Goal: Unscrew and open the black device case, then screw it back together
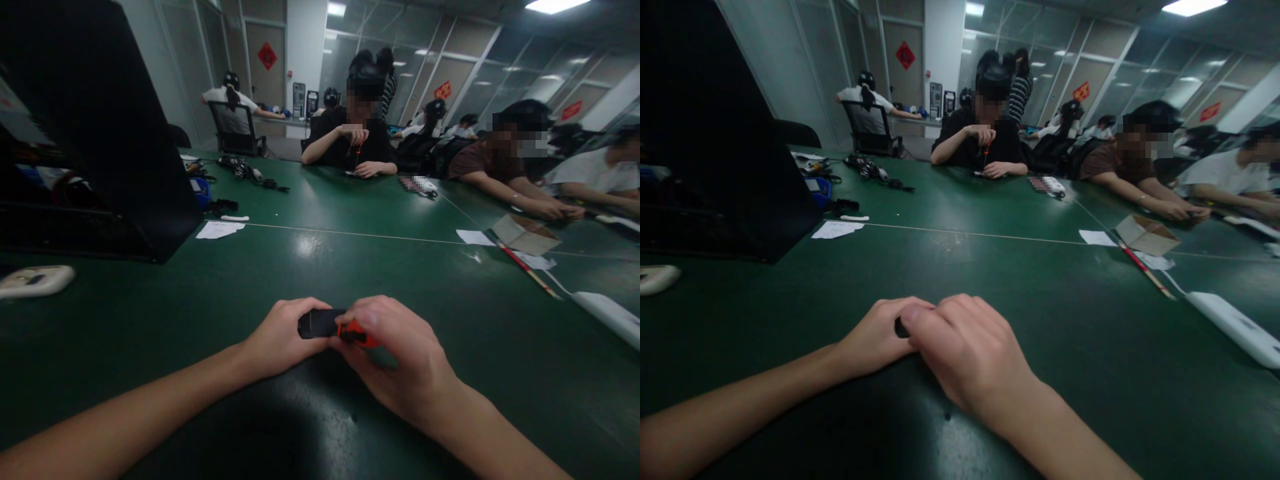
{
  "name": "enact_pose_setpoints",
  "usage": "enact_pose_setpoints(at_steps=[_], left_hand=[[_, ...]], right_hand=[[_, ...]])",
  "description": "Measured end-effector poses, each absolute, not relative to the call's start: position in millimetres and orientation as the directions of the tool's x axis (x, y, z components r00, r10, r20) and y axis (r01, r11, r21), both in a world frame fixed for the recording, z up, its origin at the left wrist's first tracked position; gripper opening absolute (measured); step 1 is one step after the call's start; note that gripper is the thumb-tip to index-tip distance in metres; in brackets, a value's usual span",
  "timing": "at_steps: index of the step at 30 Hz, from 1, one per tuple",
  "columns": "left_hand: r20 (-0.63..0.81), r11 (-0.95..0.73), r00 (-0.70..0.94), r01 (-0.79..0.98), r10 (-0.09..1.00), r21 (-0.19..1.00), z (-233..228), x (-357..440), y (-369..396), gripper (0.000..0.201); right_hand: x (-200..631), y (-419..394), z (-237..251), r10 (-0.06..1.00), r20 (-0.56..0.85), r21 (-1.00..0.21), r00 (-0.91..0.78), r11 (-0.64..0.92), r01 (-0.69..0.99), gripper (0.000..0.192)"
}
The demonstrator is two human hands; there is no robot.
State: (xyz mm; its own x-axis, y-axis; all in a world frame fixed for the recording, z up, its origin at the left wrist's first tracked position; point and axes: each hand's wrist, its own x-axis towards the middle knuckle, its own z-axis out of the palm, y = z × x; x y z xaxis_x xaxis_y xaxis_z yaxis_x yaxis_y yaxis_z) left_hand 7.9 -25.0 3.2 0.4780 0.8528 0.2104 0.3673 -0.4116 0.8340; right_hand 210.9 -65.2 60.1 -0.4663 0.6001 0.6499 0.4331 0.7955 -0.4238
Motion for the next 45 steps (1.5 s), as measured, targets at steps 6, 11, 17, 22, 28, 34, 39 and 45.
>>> enact_pose_setpoints(at_steps=[6, 11, 17, 22, 28, 34, 39, 45], left_hand=[[0.222, -0.424, 0.477, 0.371, 0.850, 0.826, 0.0, 8.0, -26.4, 0.032], [0.226, -0.434, 0.473, 0.396, 0.851, 0.809, -2.9, 7.5, -25.6, 0.037], [0.234, -0.447, 0.486, 0.385, 0.842, 0.807, -3.0, 6.9, -25.1, 0.035], [0.236, -0.449, 0.490, 0.377, 0.839, 0.810, -1.0, 7.5, -25.4, 0.032], [0.238, -0.452, 0.479, 0.401, 0.845, 0.797, -0.7, 8.0, -25.8, 0.034], [0.235, -0.448, 0.486, 0.387, 0.842, 0.806, -0.8, 7.0, -26.2, 0.036], [0.245, -0.459, 0.485, 0.393, 0.839, 0.797, -1.0, 6.9, -25.7, 0.036], [0.230, -0.452, 0.488, 0.405, 0.842, 0.795, -0.6, 7.3, -24.7, 0.038]], right_hand=[[215.9, -59.3, 64.9, 0.700, 0.555, -0.598, -0.450, 0.711, 0.369, 0.072], [219.7, -55.9, 64.0, 0.615, 0.687, -0.419, -0.387, 0.771, 0.479, 0.076], [220.5, -63.0, 73.7, 0.625, 0.612, -0.423, -0.485, 0.776, 0.468, 0.068], [218.6, -60.8, 63.8, 0.622, 0.653, -0.461, -0.431, 0.779, 0.425, 0.074], [216.3, -60.1, 64.1, 0.732, 0.562, -0.666, -0.384, 0.676, 0.315, 0.065], [217.0, -60.5, 63.5, 0.730, 0.581, -0.677, -0.360, 0.679, 0.285, 0.069], [216.3, -60.1, 65.2, 0.735, 0.546, -0.732, -0.403, 0.652, 0.197, 0.061], [217.8, -59.1, 62.3, 0.738, 0.580, -0.697, -0.345, 0.669, 0.258, 0.065]])
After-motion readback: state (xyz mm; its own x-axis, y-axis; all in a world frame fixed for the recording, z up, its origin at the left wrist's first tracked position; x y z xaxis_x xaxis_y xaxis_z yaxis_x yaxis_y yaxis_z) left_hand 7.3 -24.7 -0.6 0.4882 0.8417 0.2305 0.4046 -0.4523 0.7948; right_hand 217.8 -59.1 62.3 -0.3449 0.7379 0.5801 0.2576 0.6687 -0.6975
